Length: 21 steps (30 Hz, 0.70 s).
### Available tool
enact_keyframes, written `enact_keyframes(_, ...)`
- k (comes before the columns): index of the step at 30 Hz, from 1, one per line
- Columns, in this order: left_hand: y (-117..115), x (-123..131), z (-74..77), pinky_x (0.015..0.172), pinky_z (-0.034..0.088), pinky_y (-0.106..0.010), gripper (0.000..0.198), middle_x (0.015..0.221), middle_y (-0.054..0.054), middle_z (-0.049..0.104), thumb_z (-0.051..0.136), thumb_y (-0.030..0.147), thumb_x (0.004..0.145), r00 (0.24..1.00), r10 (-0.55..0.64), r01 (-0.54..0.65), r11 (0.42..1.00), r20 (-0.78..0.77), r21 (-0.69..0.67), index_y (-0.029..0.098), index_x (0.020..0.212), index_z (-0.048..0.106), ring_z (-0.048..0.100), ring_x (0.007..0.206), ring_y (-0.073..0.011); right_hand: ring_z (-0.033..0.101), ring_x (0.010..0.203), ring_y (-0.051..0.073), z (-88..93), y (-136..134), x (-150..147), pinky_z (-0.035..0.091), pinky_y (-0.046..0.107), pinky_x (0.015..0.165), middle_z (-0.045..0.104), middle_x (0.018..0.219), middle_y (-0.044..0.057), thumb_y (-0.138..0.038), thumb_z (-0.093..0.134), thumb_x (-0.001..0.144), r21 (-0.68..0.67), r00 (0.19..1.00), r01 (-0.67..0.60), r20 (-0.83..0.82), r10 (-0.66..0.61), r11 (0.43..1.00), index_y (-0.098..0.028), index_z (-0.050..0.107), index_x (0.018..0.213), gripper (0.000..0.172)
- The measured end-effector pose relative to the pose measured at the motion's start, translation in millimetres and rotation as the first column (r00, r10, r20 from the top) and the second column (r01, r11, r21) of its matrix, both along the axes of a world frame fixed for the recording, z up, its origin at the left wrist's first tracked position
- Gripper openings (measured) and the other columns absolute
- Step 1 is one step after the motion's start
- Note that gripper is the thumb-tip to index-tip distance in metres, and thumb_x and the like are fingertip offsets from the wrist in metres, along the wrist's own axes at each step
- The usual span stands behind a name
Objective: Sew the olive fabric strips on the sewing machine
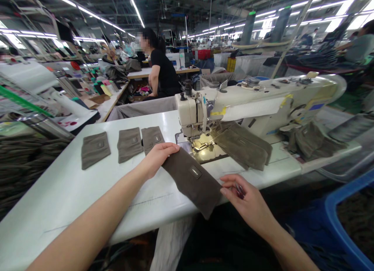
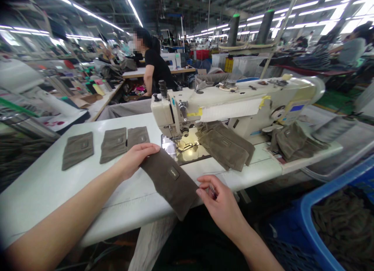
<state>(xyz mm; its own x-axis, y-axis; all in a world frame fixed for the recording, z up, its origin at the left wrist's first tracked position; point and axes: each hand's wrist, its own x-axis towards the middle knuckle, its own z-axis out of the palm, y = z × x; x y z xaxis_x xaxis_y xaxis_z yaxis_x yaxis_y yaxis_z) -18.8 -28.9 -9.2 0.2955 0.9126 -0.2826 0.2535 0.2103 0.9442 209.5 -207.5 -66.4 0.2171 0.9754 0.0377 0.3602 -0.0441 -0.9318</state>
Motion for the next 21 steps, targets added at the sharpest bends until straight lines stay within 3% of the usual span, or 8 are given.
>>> enact_keyframes(5,7.5,7.2,-2.5,0.06,0.042,-0.027,0.029,0.069,-0.001,0.069,0.069,0.047,0.07,0.977,-0.097,0.125,0.983,-0.191,0.137,0.018,0.075,0.072,0.059,0.064,-0.0169,0.055,0.055,0.012,-2.5,-4.9,-2.6,0.045,0.024,0.053,0.068,0.073,-0.001,-0.032,0.063,0.091,0.114,0.987,-0.095,0.139,0.079,0.989,-0.022,0.068,0.094,0.011)
enact_keyframes(10,23.9,25.7,-15.0,0.061,0.041,-0.028,0.026,0.065,-0.001,0.066,0.058,0.041,0.079,0.852,-0.109,0.36,0.832,-0.512,0.422,0.02,0.068,0.068,0.056,0.063,-0.0174,0.063,0.066,0.013,-6.3,-5.2,-1.2,0.052,0.024,0.063,0.072,0.087,0.002,-0.021,0.06,0.093,0.223,0.938,-0.265,0.286,0.197,0.938,-0.024,0.07,0.107,0.017)
enact_keyframes(15,31.4,39.5,-25.3,0.062,0.036,-0.03,0.018,0.066,-0.002,0.062,0.061,0.032,0.077,0.819,-0.076,0.408,0.774,-0.569,0.484,0.021,0.064,0.061,0.053,0.065,-0.0183,0.073,0.09,0.018,-14.2,1.3,-0.3,0.057,0.028,0.078,0.076,0.099,0.005,-0.013,0.052,0.097,0.375,0.909,-0.35,0.358,0.215,0.858,-0.023,0.067,0.11,0.022)
enact_keyframes(21,33.0,40.0,-27.3,0.061,0.037,-0.03,0.02,0.065,-0.002,0.061,0.061,0.031,0.08,0.795,-0.072,0.442,0.749,-0.602,0.493,0.021,0.063,0.059,0.053,0.063,-0.0183,0.072,0.084,0.018,-9.7,2.0,-1.9,0.057,0.028,0.073,0.074,0.094,0.006,-0.008,0.051,0.094,0.387,0.862,-0.385,0.475,0.178,0.838,-0.022,0.066,0.103,0.023)
